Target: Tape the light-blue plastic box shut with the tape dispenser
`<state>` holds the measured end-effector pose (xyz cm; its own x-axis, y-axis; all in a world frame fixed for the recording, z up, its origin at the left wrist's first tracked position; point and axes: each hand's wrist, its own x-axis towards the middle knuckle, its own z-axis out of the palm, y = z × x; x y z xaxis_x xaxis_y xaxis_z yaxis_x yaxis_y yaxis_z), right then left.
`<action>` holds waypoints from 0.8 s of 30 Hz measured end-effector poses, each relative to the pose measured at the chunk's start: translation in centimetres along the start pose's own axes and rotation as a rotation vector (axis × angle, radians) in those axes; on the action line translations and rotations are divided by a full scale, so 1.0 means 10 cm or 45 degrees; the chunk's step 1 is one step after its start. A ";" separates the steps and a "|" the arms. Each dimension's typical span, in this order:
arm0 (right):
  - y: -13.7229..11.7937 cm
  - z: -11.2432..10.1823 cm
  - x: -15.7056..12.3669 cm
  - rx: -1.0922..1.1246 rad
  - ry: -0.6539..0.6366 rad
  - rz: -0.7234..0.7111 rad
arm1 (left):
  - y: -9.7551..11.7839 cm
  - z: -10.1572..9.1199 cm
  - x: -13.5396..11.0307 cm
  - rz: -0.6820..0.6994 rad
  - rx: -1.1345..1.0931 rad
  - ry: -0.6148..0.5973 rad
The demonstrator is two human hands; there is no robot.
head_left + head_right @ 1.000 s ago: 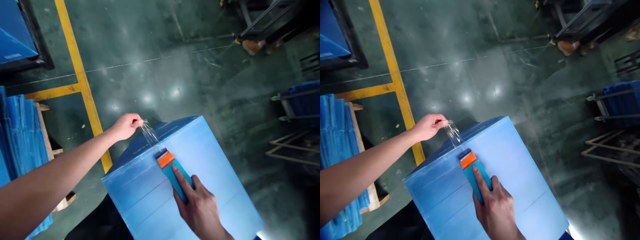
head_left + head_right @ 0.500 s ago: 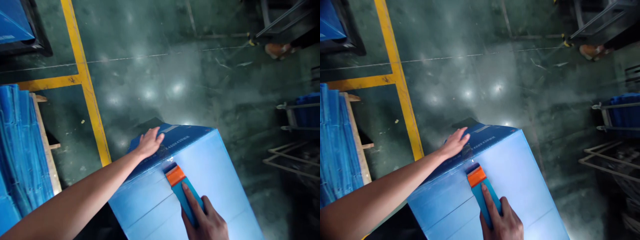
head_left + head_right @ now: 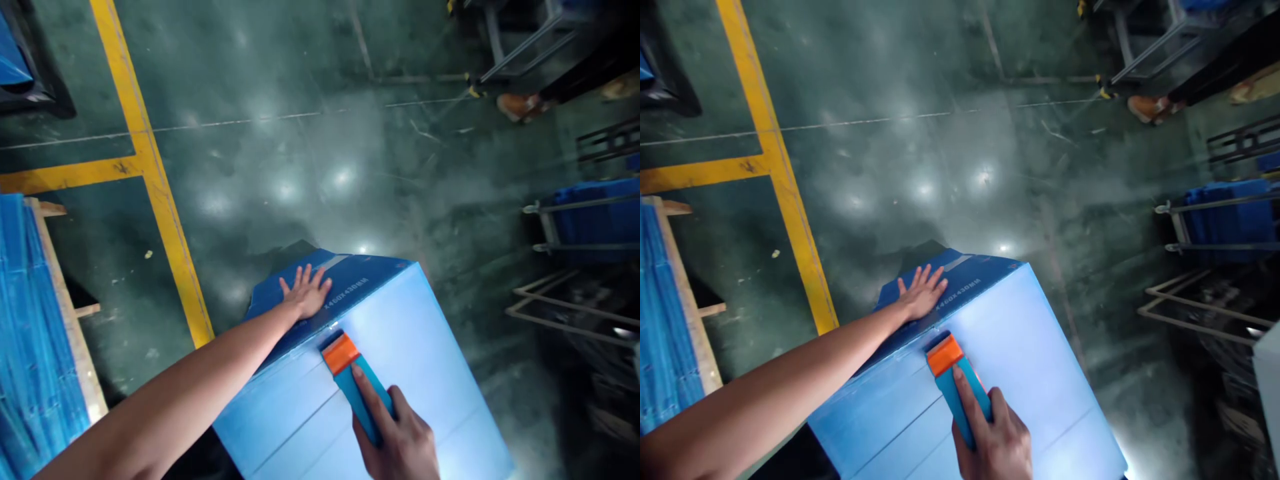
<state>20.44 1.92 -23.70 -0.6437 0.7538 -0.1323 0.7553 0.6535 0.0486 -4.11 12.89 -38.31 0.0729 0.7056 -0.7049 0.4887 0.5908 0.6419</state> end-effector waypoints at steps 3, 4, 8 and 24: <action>-0.02 0.02 0.01 0.033 -0.023 0.029 | -0.12 -0.13 0.18 -0.084 0.311 0.308; -0.02 0.01 0.01 0.047 -0.030 0.039 | -0.09 -0.19 0.14 -0.107 0.297 0.410; -0.06 -0.09 0.10 0.150 -0.068 0.058 | 0.26 -0.28 -0.46 -0.055 -0.057 0.505; 0.84 -0.19 -1.91 0.469 -0.008 0.080 | 0.86 0.12 -0.89 -0.176 0.570 0.713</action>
<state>38.81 -6.87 -18.86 -0.5949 0.7903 -0.1466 0.7877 0.5368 -0.3023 0.49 11.25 -26.88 -0.4125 0.8013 -0.4334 0.7785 0.5571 0.2891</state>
